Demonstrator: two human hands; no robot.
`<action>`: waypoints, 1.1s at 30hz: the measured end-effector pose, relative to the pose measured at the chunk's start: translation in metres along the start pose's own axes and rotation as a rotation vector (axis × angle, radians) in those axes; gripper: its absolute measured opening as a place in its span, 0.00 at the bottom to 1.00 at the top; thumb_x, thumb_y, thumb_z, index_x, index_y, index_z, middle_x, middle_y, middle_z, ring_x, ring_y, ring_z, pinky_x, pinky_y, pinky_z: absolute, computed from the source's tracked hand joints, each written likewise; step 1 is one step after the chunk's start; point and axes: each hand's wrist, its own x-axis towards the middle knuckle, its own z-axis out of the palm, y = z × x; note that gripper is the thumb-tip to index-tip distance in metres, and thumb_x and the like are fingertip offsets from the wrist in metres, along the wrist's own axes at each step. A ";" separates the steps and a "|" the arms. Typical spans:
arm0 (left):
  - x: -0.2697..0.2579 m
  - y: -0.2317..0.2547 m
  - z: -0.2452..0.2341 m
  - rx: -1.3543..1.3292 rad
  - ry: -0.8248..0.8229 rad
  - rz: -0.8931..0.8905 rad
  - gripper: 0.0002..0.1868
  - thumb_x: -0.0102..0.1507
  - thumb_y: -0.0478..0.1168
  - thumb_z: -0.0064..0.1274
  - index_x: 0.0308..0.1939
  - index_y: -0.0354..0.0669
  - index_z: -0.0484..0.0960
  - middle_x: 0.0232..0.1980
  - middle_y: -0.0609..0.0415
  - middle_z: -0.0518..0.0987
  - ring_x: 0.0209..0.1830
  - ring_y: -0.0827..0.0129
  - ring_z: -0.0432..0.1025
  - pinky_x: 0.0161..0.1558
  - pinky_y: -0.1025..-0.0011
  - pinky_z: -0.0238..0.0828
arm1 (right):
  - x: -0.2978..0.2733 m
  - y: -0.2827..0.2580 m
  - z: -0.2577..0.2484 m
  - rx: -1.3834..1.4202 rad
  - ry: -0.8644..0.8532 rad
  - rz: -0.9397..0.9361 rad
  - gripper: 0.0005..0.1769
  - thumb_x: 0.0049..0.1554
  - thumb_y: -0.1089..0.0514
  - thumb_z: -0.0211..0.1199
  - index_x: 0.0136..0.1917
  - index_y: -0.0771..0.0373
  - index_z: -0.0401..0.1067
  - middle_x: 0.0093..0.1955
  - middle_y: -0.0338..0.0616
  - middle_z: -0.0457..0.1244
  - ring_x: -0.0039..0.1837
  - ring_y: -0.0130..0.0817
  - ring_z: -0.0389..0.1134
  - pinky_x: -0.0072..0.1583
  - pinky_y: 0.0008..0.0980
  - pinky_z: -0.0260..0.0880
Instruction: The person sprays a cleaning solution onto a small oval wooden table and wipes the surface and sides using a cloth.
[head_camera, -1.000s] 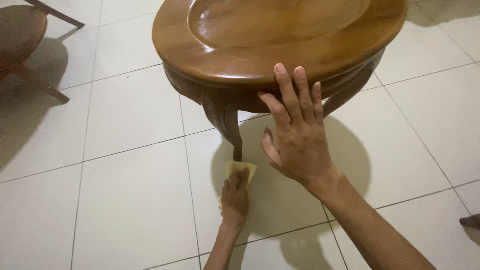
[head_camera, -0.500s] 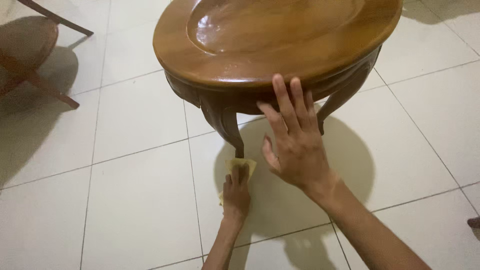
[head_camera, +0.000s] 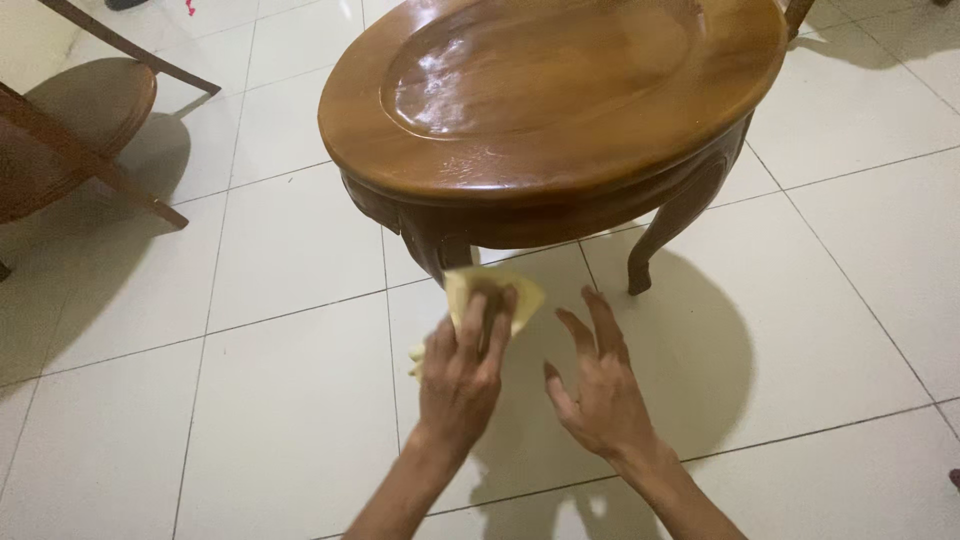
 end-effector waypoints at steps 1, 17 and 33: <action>0.010 -0.004 -0.006 0.052 0.004 0.021 0.29 0.56 0.30 0.58 0.64 0.39 0.78 0.69 0.45 0.70 0.49 0.56 0.69 0.49 0.63 0.74 | -0.001 0.003 -0.001 0.000 0.005 0.010 0.40 0.52 0.56 0.66 0.74 0.64 0.54 0.82 0.62 0.37 0.82 0.63 0.38 0.75 0.56 0.51; 0.026 0.002 0.004 0.132 -0.251 -0.081 0.35 0.49 0.27 0.60 0.63 0.28 0.76 0.71 0.42 0.65 0.42 0.61 0.67 0.38 0.67 0.69 | -0.002 0.001 -0.011 0.144 0.046 -0.019 0.37 0.55 0.55 0.64 0.74 0.67 0.56 0.80 0.65 0.43 0.81 0.65 0.44 0.74 0.58 0.55; 0.066 -0.011 -0.024 0.132 -0.479 -0.006 0.06 0.53 0.33 0.61 0.34 0.37 0.87 0.46 0.47 0.77 0.50 0.55 0.67 0.47 0.64 0.70 | 0.014 -0.026 -0.043 0.211 0.190 -0.104 0.35 0.57 0.57 0.64 0.74 0.65 0.57 0.79 0.63 0.48 0.80 0.62 0.49 0.74 0.56 0.56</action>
